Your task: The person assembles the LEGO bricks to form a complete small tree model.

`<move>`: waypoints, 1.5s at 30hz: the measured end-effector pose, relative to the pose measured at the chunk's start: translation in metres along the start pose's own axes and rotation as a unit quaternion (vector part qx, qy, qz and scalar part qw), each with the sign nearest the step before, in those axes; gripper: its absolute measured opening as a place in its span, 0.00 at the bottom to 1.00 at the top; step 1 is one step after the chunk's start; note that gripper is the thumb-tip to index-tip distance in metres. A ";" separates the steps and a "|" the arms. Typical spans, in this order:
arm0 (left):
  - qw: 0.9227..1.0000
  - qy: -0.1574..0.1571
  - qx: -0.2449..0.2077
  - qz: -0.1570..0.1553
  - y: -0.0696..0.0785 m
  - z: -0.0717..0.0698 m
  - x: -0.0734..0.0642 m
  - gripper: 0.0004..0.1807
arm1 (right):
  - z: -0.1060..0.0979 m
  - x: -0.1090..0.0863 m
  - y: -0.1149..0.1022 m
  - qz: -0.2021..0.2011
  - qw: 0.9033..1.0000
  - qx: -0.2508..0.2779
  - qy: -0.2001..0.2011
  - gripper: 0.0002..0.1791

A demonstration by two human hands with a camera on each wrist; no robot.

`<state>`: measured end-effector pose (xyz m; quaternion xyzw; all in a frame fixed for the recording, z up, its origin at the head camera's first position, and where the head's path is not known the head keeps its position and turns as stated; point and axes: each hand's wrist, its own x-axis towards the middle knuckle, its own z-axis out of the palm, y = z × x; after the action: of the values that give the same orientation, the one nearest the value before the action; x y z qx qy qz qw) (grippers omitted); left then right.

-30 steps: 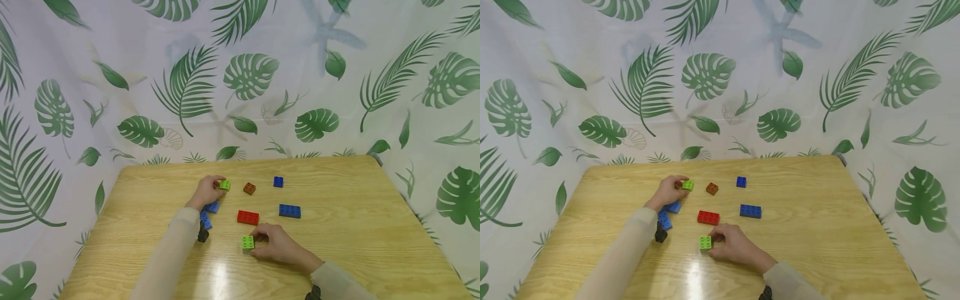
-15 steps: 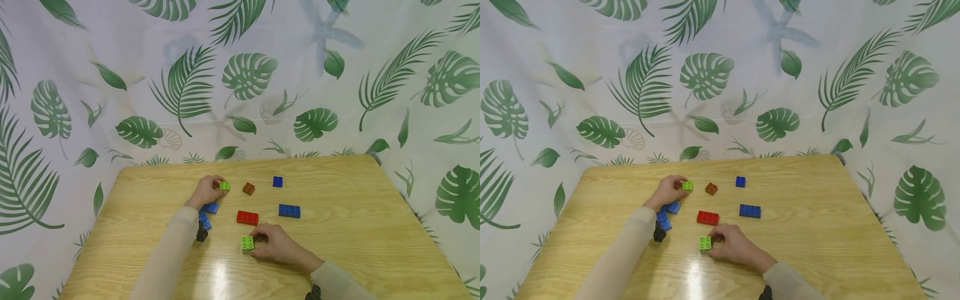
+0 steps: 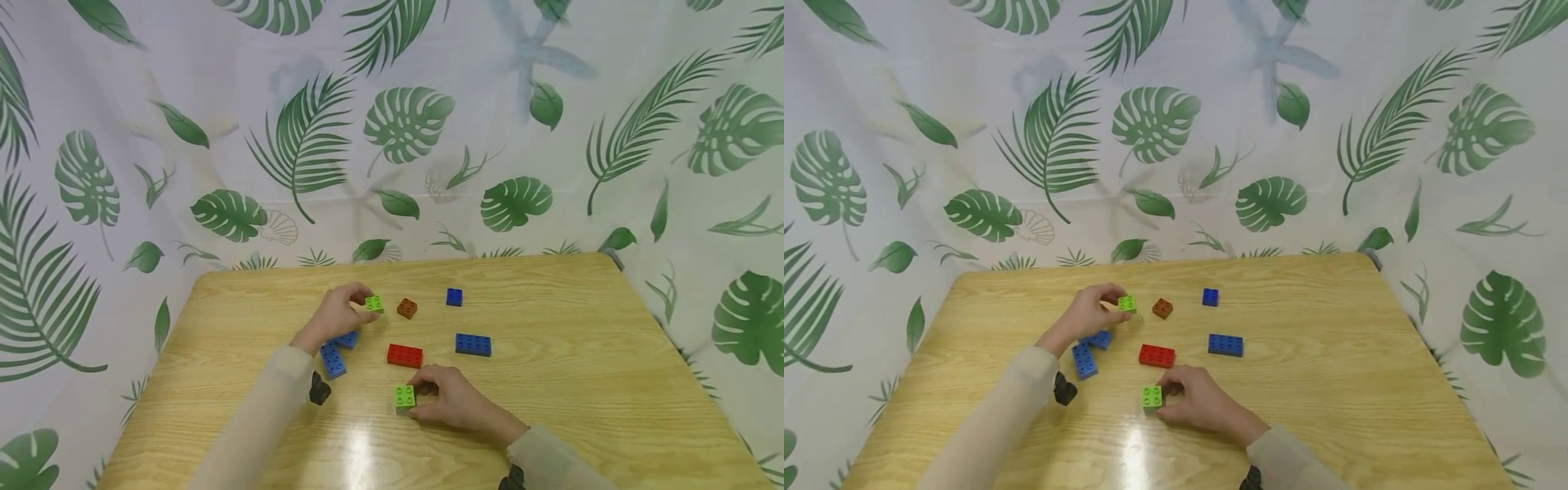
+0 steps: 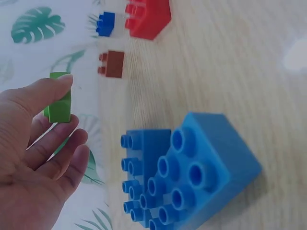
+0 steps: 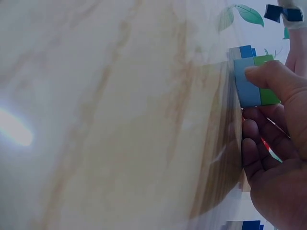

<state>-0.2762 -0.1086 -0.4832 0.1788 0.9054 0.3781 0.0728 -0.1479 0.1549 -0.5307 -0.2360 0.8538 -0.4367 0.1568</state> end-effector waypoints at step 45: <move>0.982 -0.109 -0.027 0.155 0.028 0.051 -0.091 0.20 | 0.004 0.000 0.004 -0.020 1.000 0.013 0.008 0.14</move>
<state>-0.1706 -0.0917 -0.4990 0.3551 0.8428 0.3875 0.1163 -0.1469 0.1541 -0.5365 -0.2474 0.8445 -0.4525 0.1446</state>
